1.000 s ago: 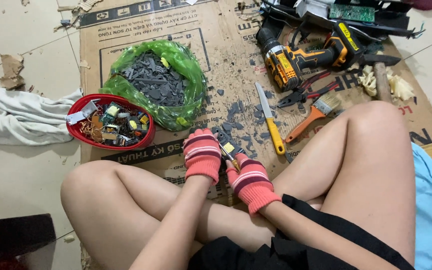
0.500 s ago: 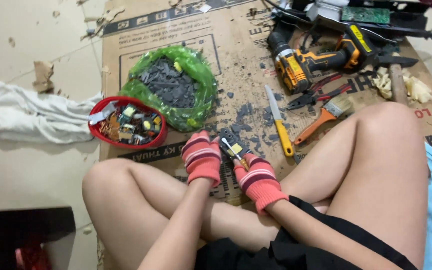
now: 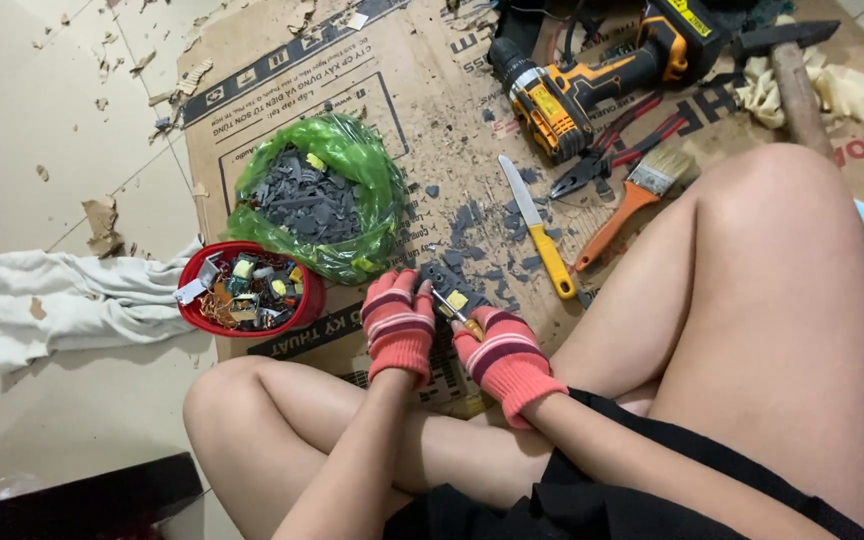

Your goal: The person sits on a cardboard sheet and uses a screwdriver to disassemble a small black electronic component. They remove screws and separate parts, placing them into a red container. A child briefly enters the frame to hand over a small object before leaving.

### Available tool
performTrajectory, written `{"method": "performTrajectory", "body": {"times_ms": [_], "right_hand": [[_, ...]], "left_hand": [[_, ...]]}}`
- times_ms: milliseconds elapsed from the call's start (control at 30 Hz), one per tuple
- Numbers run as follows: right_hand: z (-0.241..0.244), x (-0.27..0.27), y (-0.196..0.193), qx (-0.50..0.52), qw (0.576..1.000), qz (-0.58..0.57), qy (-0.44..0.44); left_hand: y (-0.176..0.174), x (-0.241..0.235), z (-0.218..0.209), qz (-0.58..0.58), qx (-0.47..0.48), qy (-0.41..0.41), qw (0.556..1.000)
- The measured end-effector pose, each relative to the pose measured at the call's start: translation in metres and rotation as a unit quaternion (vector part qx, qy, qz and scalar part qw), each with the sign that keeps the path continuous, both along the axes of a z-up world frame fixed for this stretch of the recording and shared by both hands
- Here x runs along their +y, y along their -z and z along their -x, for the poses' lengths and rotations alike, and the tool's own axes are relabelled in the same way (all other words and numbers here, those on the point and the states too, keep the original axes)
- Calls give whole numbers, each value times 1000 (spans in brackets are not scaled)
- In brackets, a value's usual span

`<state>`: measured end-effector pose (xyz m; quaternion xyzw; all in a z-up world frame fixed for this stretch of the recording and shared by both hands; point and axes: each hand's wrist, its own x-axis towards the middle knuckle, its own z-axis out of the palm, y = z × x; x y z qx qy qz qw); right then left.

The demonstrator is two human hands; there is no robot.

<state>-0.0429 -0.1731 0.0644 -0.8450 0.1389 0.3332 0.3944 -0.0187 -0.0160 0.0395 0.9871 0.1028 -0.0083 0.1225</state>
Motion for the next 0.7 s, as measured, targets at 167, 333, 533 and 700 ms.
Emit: {"method": "performTrajectory", "body": {"times_ms": [167,333,533,700], "right_hand": [[0,0,4,19,1000,-11,11],[-2,1,4,38,999,-17,19],[-3,3,3,26,999,-23,27],[-4,4,2,23,1000,-5,16]], "left_hand": [[6,-3,-15,33,57,-62,996],[26,7,-36,70,140,-164,974],[63,35,-50,162,178,-214,947],[55,27,-45,201,168,-238,935]]}}
